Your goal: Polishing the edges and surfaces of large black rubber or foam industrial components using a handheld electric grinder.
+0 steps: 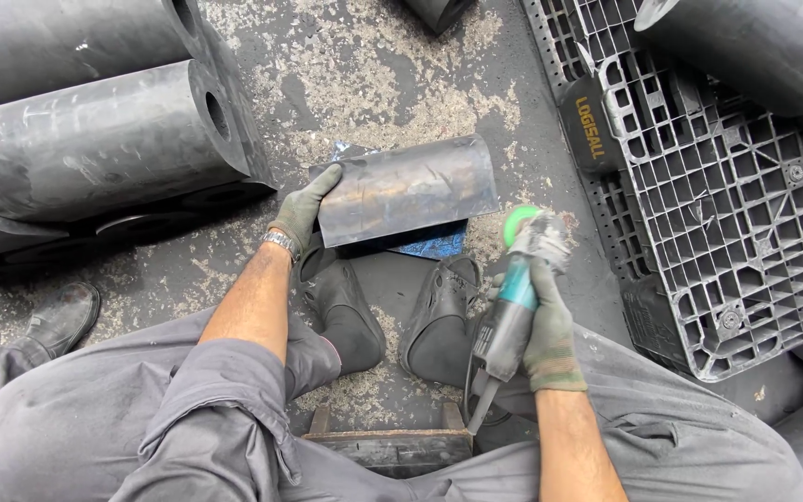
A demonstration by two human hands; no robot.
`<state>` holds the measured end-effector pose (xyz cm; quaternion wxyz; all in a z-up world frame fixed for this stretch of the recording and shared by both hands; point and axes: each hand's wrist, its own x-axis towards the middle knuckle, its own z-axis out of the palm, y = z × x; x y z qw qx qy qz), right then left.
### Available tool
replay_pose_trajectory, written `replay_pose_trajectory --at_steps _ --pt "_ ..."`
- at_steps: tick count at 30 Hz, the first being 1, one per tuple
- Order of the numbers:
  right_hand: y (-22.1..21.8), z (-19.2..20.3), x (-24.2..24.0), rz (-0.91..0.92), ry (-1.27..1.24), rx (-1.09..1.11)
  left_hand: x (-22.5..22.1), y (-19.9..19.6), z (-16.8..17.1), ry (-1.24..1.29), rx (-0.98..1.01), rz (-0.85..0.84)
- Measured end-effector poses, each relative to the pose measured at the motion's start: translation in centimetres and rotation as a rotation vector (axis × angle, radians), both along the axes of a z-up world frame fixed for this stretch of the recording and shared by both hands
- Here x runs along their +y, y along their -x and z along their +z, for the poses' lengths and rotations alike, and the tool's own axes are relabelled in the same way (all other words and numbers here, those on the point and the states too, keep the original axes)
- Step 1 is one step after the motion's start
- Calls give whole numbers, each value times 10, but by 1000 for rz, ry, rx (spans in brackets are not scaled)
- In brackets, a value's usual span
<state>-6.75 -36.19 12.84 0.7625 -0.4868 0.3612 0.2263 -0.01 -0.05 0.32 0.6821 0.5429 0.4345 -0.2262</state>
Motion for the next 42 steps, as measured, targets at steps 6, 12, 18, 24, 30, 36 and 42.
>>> replay_pose_trajectory --at_steps 6,12,18,24,30,36,42 --pt "-16 49 6 -96 65 -175 -5 2 -29 -53 -74 57" --pt "-2 122 -24 -177 107 -306 -46 6 41 -1035 -102 -387" --pt "45 151 -90 -276 41 -385 -127 28 22 -1167 -706 -1032" --pt "42 145 -82 -307 -150 -482 -200 24 16 -1102 -728 -1203" --pt "27 157 -61 -294 -10 -328 -203 -6 20 -1209 -990 -1507" --pt "21 159 -52 -298 79 -311 -241 -68 -25 -1248 -886 -1837" --pt "20 162 -45 -311 106 -271 -245 -89 -26 -1128 -767 -1885"
